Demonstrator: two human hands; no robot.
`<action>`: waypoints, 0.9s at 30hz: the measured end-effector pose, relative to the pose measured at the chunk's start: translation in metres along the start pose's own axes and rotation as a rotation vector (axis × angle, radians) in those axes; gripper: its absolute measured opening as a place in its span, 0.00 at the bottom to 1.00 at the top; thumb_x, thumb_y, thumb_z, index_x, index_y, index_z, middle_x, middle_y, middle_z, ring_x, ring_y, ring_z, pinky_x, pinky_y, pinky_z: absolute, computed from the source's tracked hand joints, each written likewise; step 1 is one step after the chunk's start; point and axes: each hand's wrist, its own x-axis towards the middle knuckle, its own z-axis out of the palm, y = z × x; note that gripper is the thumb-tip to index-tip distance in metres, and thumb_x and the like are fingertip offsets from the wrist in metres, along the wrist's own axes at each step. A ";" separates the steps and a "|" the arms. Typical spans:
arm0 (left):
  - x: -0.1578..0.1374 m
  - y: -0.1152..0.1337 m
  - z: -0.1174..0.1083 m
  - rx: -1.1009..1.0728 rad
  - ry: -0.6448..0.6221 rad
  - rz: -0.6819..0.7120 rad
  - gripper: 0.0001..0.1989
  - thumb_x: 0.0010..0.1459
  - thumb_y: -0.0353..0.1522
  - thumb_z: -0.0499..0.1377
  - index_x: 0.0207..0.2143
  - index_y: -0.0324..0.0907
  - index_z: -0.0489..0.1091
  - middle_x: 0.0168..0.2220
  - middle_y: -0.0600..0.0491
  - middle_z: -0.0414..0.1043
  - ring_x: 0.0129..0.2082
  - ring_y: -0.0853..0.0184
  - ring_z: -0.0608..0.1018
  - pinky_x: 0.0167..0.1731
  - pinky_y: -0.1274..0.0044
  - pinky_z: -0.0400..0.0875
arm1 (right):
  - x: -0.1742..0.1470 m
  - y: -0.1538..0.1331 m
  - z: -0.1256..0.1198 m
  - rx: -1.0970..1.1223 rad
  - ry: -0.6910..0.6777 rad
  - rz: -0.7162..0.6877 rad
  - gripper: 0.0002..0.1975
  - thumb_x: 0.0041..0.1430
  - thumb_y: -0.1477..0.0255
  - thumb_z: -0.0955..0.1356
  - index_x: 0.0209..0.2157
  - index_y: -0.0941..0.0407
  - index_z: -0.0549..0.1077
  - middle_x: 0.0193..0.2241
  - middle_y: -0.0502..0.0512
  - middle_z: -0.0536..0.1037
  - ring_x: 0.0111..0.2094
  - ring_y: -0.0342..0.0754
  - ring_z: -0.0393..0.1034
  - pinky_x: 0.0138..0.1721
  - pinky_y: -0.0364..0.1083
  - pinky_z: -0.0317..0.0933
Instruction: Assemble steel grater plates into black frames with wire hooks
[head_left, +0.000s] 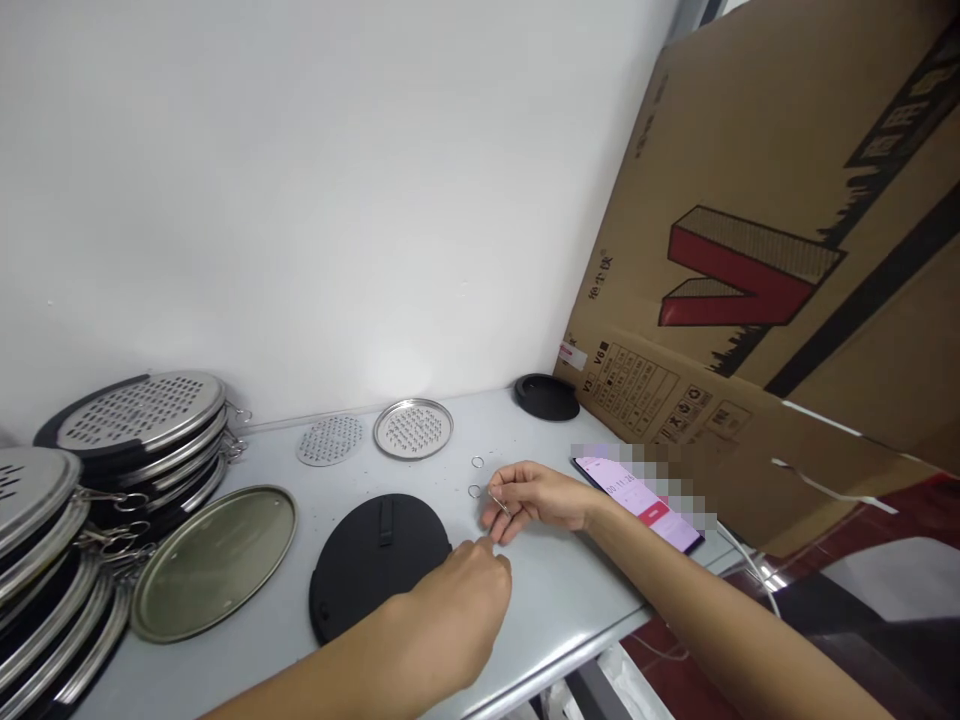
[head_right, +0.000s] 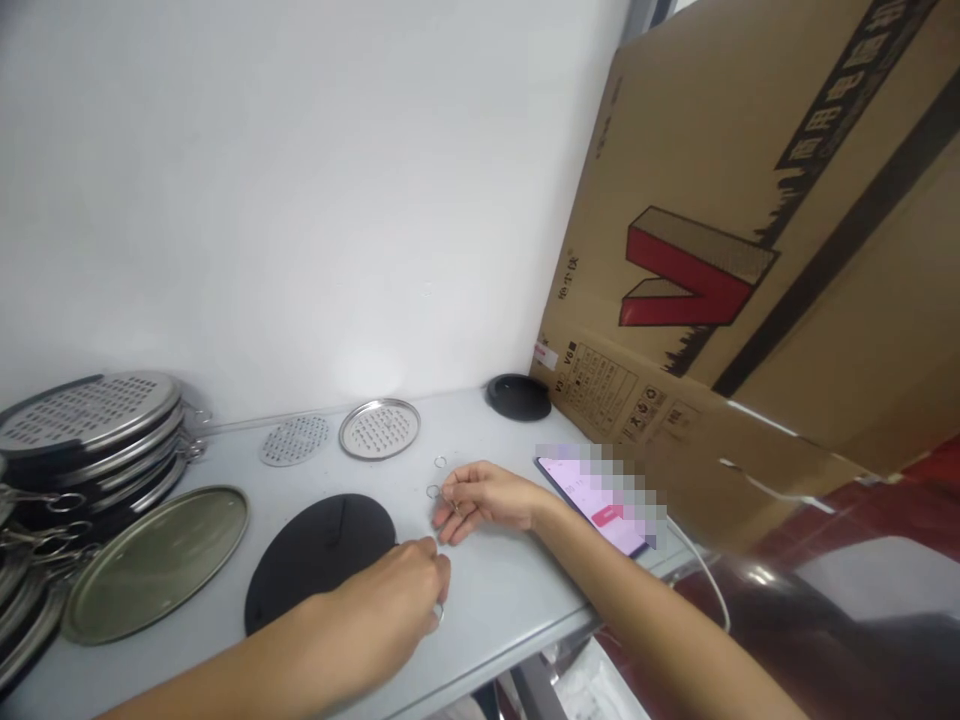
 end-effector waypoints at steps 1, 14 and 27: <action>0.000 0.005 -0.003 0.022 -0.016 -0.024 0.12 0.52 0.23 0.53 0.37 0.40 0.72 0.37 0.43 0.72 0.36 0.55 0.74 0.30 0.72 0.64 | 0.001 -0.003 0.002 -0.019 0.001 0.002 0.18 0.52 0.60 0.74 0.33 0.60 0.70 0.31 0.57 0.80 0.30 0.48 0.78 0.33 0.47 0.71; -0.053 -0.053 -0.079 -0.741 0.465 -0.244 0.08 0.55 0.35 0.62 0.36 0.41 0.76 0.31 0.53 0.77 0.32 0.65 0.77 0.36 0.76 0.70 | 0.049 -0.058 0.079 -0.222 0.094 -0.307 0.14 0.52 0.65 0.73 0.37 0.61 0.78 0.26 0.51 0.77 0.19 0.37 0.64 0.18 0.38 0.57; -0.067 -0.071 -0.053 -1.085 0.704 -0.229 0.10 0.54 0.35 0.67 0.36 0.39 0.77 0.28 0.54 0.76 0.30 0.70 0.76 0.34 0.80 0.70 | 0.050 -0.015 0.120 -0.031 0.217 -0.350 0.17 0.47 0.62 0.77 0.33 0.59 0.76 0.23 0.54 0.81 0.25 0.46 0.76 0.32 0.46 0.72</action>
